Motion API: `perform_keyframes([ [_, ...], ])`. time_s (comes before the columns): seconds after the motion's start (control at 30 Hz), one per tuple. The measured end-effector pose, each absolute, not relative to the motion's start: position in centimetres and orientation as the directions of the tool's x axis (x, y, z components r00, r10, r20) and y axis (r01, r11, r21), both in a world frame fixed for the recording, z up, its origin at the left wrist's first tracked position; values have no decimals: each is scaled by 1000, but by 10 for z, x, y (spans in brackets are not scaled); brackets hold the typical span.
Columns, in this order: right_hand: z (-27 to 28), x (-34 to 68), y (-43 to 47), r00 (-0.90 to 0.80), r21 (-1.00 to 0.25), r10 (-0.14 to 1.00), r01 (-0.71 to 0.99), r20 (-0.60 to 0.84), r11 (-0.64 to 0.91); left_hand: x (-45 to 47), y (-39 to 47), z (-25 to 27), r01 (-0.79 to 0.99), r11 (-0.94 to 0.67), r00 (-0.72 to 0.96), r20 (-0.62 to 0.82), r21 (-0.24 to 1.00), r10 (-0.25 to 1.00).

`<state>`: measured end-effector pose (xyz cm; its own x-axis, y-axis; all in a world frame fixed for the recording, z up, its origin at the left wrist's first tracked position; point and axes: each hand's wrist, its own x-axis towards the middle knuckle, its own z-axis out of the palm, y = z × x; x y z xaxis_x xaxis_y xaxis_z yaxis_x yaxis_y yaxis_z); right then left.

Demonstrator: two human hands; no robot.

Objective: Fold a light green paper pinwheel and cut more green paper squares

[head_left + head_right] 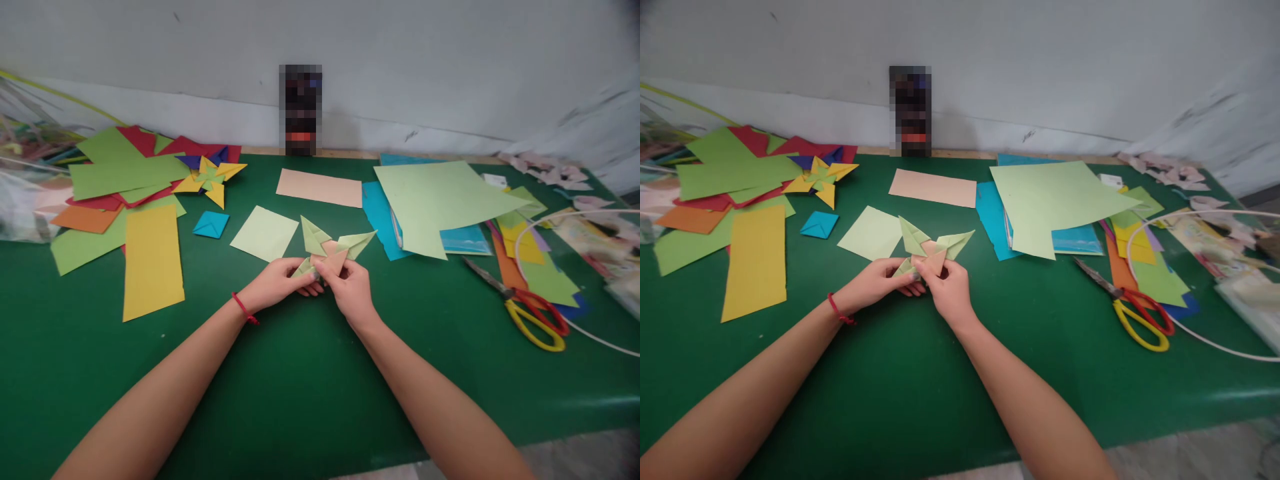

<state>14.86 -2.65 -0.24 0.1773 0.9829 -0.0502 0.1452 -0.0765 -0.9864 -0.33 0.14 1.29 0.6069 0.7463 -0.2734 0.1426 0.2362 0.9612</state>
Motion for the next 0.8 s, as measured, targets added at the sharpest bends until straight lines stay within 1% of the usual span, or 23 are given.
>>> perform_keyframes([
  [0.37, -5, 149, -25, 159, -990, 984, 106, -78, -95, -6, 0, 9, 101, 221, 615, -235, 970, 752],
  [0.6, -4, 154, -22, 2, -987, 987, 24, -161, -161, -7, -2, 8, 101, 245, 612, -254, 964, 749],
  [0.7, -6, 156, -22, 4, -986, 987, 35, -160, -160, -7, 0, 8, 107, 258, 624, -267, 960, 734],
  [0.8, -6, 156, -23, 23, -986, 989, 84, -145, -146, -9, 2, 9, 112, 289, 642, -291, 951, 709],
])
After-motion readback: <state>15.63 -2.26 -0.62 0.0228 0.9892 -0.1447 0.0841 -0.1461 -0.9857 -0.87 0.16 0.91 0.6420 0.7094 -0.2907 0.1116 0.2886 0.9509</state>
